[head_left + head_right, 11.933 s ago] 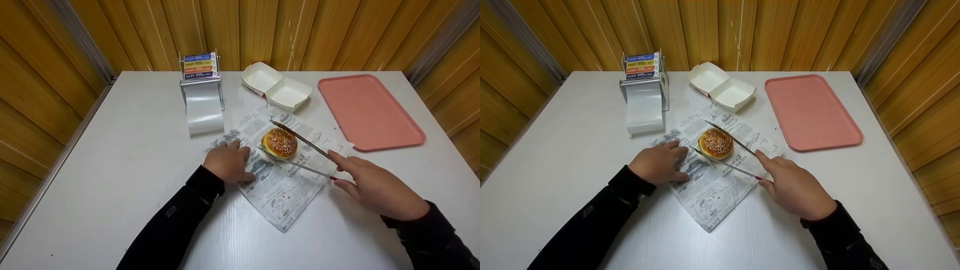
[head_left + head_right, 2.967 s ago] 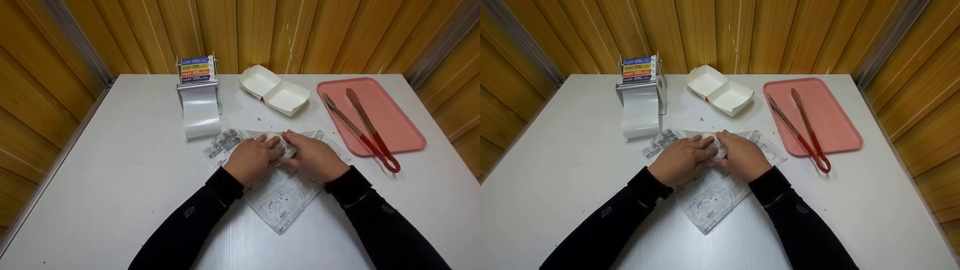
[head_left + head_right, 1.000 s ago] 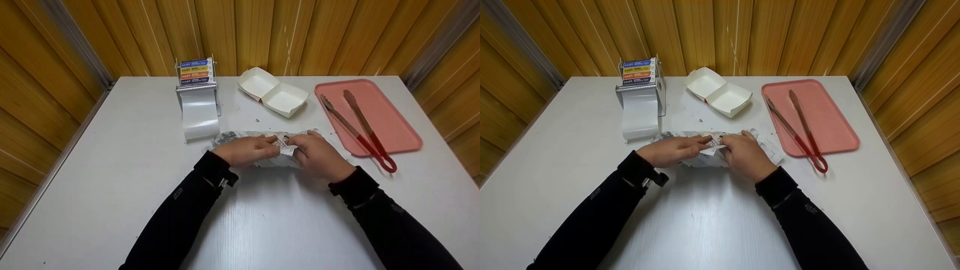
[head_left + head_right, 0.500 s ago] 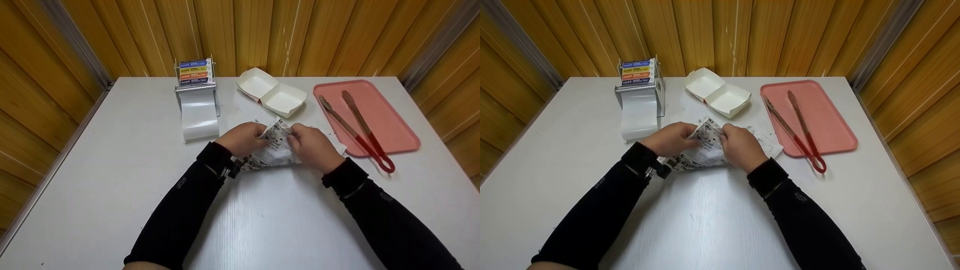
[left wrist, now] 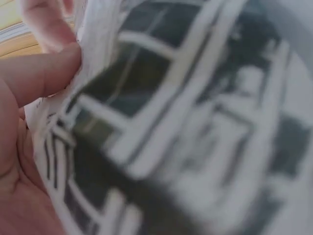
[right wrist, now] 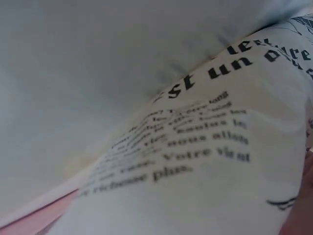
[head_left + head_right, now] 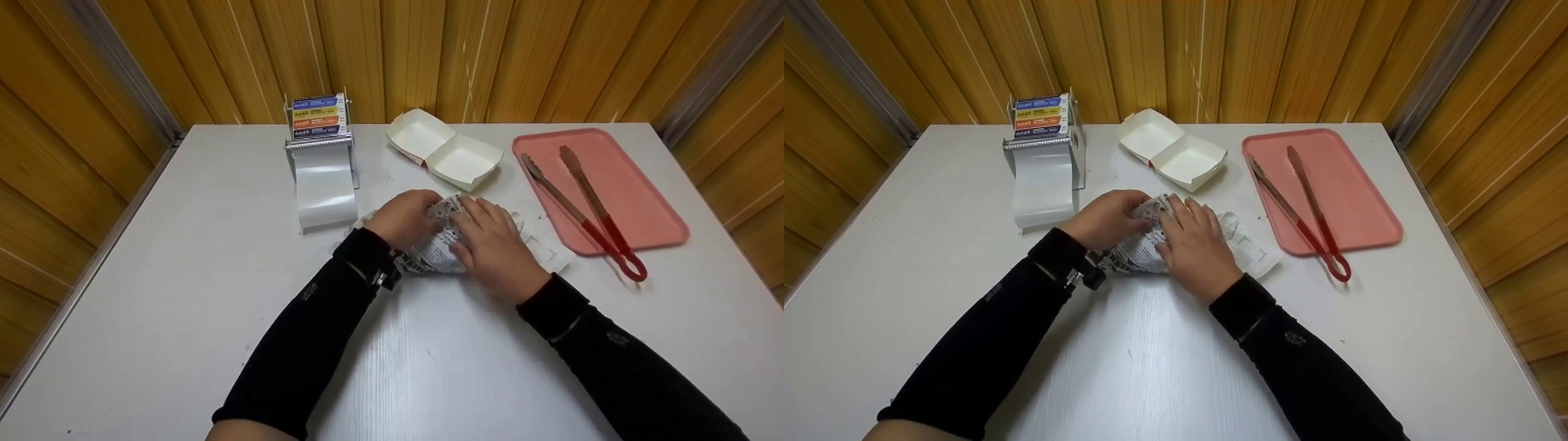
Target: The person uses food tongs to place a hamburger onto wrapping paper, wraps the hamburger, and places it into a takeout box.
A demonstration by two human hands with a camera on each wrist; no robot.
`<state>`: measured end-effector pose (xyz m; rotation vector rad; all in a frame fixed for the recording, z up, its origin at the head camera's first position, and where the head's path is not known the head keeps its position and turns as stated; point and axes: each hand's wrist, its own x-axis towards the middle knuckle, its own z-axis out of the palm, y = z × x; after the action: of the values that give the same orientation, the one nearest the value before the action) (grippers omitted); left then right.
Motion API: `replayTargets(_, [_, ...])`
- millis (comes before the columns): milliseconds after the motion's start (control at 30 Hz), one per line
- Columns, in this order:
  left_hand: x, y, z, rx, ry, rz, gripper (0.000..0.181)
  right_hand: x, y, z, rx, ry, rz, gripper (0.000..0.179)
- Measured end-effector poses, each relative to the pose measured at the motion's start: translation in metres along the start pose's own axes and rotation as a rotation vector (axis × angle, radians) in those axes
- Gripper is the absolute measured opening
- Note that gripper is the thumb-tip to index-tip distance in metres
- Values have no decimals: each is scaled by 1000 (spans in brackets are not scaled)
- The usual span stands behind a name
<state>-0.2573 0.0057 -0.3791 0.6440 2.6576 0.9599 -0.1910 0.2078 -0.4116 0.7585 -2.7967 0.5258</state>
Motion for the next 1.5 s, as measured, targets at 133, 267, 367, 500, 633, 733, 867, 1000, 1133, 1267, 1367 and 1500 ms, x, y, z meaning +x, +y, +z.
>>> replayTargets(133, [1, 1, 3, -29, 28, -27, 31, 2, 1, -2, 20, -139, 62, 65])
replayTargets(267, [3, 0, 5, -1, 36, -59, 41, 5, 3, -2, 30, -244, 96, 71])
replayTargets(367, [5, -1, 6, 20, 45, -90, 44, 6, 6, -3, 41, -278, 99, 73])
replayTargets(500, [5, -4, 6, 35, 65, -134, 41, 11, 9, -5, 52, -301, 84, 76])
replayTargets(633, [5, -7, 4, 10, 68, -170, 41, 17, 12, -9, 70, -335, 73, 81])
replayTargets(733, [4, -9, 1, 6, 43, -183, 47, 22, 14, -13, 91, -376, 76, 88])
replayTargets(867, [1, -10, -3, 30, -26, -158, 59, 28, 18, -16, 92, -424, 83, 101])
replayTargets(1000, [-2, -10, -3, 50, -95, -124, 62, 33, 20, -17, 81, -452, 84, 108])
replayTargets(1133, [-2, -13, -2, 63, -96, -98, 54, 38, 22, -16, 93, -472, 84, 108])
replayTargets(1267, [-1, -19, -1, 47, -91, -95, 48, 40, 23, -15, 116, -497, 109, 111])
replayTargets(1367, [1, -24, -2, 22, -74, -96, 43, 40, 23, -14, 109, -512, 127, 118])
replayTargets(1500, [1, -30, -4, -52, -28, -87, 34, 40, 22, -12, 87, -515, 128, 124])
